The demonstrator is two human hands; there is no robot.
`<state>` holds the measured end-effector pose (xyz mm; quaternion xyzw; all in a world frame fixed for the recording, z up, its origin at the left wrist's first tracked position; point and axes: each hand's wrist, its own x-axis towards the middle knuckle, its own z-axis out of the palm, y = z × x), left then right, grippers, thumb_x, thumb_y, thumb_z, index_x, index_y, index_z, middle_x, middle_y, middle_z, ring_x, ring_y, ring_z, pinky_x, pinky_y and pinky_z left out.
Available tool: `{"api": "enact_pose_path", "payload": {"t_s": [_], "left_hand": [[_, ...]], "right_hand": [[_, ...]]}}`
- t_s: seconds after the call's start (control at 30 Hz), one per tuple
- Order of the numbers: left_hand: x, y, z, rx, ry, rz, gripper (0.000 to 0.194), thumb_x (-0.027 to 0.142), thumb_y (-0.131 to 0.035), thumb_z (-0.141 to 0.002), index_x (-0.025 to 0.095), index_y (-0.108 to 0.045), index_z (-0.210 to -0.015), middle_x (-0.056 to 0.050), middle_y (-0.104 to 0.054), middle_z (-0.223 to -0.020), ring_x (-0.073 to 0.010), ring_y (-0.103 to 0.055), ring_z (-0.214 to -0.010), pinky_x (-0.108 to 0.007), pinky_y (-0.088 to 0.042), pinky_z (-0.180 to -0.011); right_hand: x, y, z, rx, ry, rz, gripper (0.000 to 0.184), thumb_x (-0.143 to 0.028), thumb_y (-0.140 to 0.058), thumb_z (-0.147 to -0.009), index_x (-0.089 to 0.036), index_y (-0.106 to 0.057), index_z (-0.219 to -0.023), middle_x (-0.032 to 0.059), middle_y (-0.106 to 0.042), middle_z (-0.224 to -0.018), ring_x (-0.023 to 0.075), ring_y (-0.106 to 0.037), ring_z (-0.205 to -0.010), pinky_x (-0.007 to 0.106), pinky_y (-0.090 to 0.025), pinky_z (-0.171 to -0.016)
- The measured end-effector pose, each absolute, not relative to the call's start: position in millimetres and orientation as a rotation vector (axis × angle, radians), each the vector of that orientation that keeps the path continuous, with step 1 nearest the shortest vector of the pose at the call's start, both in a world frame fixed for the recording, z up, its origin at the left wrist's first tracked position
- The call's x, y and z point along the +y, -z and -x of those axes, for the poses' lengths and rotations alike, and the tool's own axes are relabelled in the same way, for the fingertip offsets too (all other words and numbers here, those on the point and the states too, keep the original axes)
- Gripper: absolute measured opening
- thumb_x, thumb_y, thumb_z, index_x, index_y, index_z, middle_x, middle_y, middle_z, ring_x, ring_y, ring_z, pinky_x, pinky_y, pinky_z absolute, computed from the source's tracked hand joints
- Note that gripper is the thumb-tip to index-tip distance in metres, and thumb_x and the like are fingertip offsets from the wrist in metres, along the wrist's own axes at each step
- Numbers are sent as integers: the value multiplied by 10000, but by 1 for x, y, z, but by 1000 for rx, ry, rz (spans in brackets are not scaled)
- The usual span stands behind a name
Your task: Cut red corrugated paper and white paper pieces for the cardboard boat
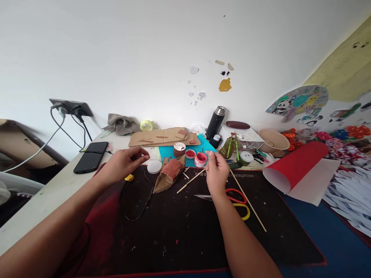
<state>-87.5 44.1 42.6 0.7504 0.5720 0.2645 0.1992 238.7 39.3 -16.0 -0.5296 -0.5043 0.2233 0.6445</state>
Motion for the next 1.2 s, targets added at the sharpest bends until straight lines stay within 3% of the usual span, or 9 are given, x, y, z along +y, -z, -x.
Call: {"api": "enact_pose_path", "payload": {"t_s": [0.17,0.37,0.5,0.57,0.63,0.7,0.77,0.97,1.2], "left_hand": [[74,-42,85,1633,-729,-2158,458,652,-580,-934,248,-773,-1028,6,-715,-725,-199,-628,-652,-302,-452,-638],[84,-36,70,1516,-733,-2172,444,636,-603,-943,232,-771,-1021,-41,-787,-903,-226,-690,-800,-322,-497,-730],[75,-33,60,1378,-654,-2194,480,654,-607,-980,227,-777,-1118,-62,-791,-979,-246,-707,-867,-348,-530,-777],[69,-34,55,1285,-606,-2241,529,686,-619,-990,233,-766,-1219,-82,-792,-1106,-264,-710,-959,-368,-554,-848],[65,-36,52,1153,-546,-2288,632,715,-674,-965,257,-707,-1398,-106,-749,-1355,-303,-687,-1179,-403,-549,-1009],[64,-38,49,1028,-446,-2311,823,722,-745,-920,296,-560,-1599,-112,-620,-1604,-346,-569,-1437,-450,-468,-1186],[68,-39,47,957,-320,-2307,961,720,-778,-897,318,-431,-1698,-109,-504,-1727,-372,-449,-1570,-482,-385,-1276],[84,-33,47,979,-194,-2211,954,698,-777,-897,316,-432,-1700,-114,-536,-1700,-373,-514,-1522,-449,-431,-1233],[88,-25,48,1007,-187,-2128,889,623,-791,-896,330,-472,-1673,-98,-559,-1688,-334,-630,-1385,-416,-500,-1150]], "right_hand": [[37,12,-237,-1053,-587,1171,540,-700,-642,-1012,-180,-775,-955,-46,-501,-568,157,-455,-513,293,-400,-519],[34,12,-233,-1061,-642,1167,541,-690,-644,-1016,-168,-777,-967,-56,-491,-554,138,-425,-493,284,-379,-498],[34,16,-231,-1060,-681,1180,574,-704,-649,-1005,-150,-798,-1025,-41,-530,-573,135,-426,-493,285,-380,-483],[34,18,-228,-1067,-692,1178,562,-692,-654,-1006,-151,-801,-1024,-39,-529,-574,135,-424,-492,285,-377,-478],[32,20,-225,-1090,-715,1174,533,-671,-662,-1010,-158,-807,-1013,-44,-509,-563,135,-426,-486,281,-374,-473],[30,21,-221,-1141,-760,1170,515,-656,-664,-1014,-163,-814,-1013,-51,-487,-548,134,-438,-476,273,-377,-470],[28,22,-217,-1220,-810,1171,504,-643,-659,-1019,-165,-817,-1025,-46,-504,-558,136,-468,-479,269,-393,-480],[23,29,-208,-1409,-924,1181,408,-523,-647,-1034,-167,-806,-1156,-19,-602,-624,162,-580,-533,276,-440,-531],[25,38,-208,-1470,-1008,1265,520,-504,-619,-1021,-134,-752,-1361,-31,-599,-626,179,-611,-561,297,-463,-581]]}}
